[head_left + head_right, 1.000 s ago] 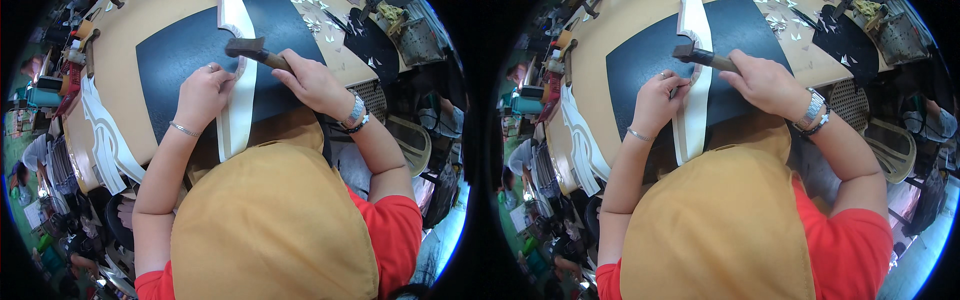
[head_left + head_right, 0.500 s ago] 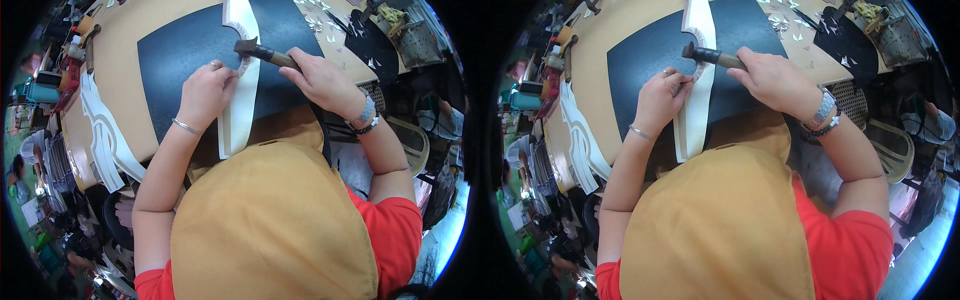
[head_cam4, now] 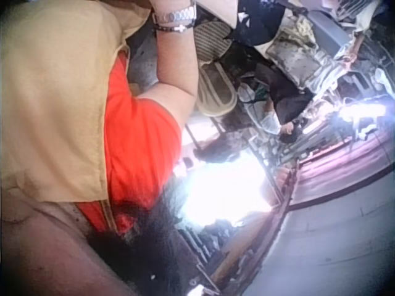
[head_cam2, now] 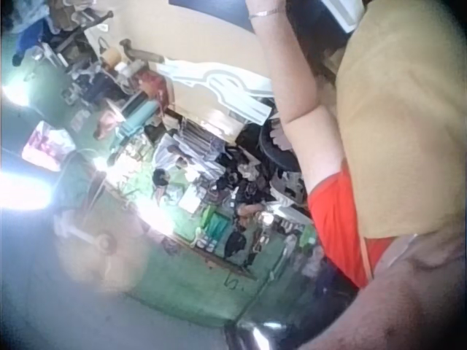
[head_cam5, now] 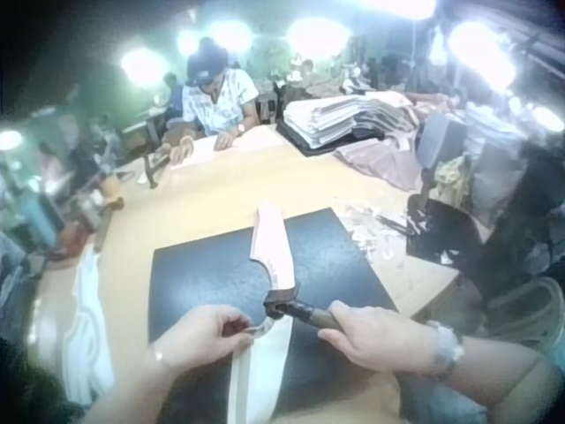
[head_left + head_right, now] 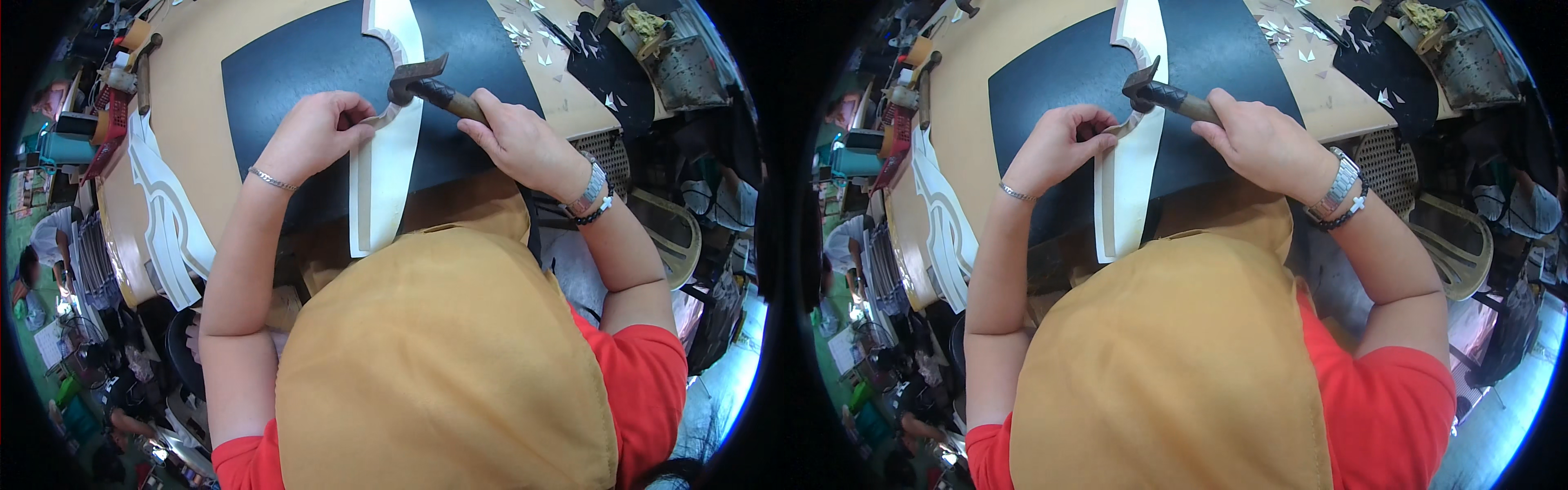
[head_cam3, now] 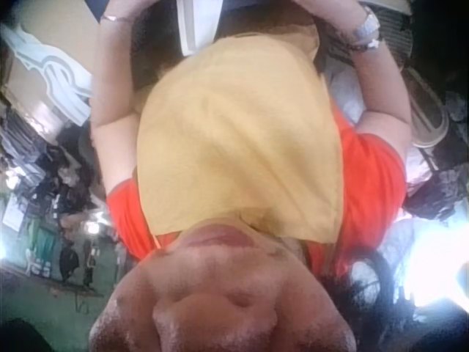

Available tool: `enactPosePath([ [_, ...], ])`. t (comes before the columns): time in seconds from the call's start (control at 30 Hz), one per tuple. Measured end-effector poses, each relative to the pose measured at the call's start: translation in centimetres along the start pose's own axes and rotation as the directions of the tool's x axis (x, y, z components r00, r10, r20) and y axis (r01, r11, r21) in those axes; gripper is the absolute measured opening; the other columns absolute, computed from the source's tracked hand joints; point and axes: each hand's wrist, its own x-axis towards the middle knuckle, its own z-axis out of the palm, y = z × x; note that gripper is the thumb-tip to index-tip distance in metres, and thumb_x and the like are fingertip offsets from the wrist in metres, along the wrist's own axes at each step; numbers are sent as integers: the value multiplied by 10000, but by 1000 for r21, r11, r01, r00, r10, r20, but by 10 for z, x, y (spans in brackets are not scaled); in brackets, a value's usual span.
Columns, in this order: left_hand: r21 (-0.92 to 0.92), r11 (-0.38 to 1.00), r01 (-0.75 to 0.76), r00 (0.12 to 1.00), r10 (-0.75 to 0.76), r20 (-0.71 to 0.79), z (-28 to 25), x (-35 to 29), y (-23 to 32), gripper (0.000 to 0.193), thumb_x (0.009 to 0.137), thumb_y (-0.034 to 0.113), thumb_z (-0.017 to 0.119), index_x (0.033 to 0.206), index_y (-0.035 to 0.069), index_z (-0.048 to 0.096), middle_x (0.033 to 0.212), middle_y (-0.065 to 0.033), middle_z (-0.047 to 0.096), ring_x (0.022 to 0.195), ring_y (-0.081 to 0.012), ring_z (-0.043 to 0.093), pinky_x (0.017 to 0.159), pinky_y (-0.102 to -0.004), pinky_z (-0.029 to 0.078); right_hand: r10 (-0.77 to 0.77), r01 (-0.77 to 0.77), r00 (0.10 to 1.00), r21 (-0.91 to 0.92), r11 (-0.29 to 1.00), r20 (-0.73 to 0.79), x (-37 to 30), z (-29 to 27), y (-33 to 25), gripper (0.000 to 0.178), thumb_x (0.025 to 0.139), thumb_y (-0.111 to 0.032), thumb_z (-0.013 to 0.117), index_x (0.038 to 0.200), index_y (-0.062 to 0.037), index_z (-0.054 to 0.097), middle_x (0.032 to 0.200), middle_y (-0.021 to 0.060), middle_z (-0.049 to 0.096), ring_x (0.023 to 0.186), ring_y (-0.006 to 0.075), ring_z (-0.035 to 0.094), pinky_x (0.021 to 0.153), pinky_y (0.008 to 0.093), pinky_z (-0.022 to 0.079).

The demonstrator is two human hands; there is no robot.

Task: The person trims the edges of a white leather component using a small blade and then hammers the folded edges on a work surface.

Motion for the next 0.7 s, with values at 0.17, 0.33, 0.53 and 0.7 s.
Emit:
enactPosePath([
  [0.17,304,900,-312,934,349,-77,3,0,-7,208,904,117,782,1059,-16,747,825,-30,695,736,-113,582,721,-296,524,0,1,1000,-14,1000,2,0,0,0,340,1076,-344,553,1038,-16,471,809,258,670,807,480,663,713,552,535],
  [0.33,19,999,-50,997,49,53,-8,12,-6,200,893,137,802,1032,3,752,805,-16,682,725,-103,565,702,-282,510,-2,1,1000,13,1000,19,2,-2,1,340,1077,-342,550,1039,-15,465,826,257,667,814,483,658,716,555,528],
  [0.53,61,994,-96,992,90,91,-10,13,-7,183,891,146,805,1021,26,756,799,-27,683,724,-117,584,699,-283,511,5,-5,1000,15,1000,26,0,-1,1,342,1078,-343,548,1046,-14,463,832,256,666,821,483,655,719,557,526],
  [0.7,192,926,-324,946,323,39,-6,10,-18,161,890,149,796,1023,64,762,858,-79,710,761,-201,663,723,-310,537,16,-16,999,-10,1000,33,1,-1,0,338,1078,-345,546,1050,-18,466,841,257,669,821,482,658,713,553,535],
])
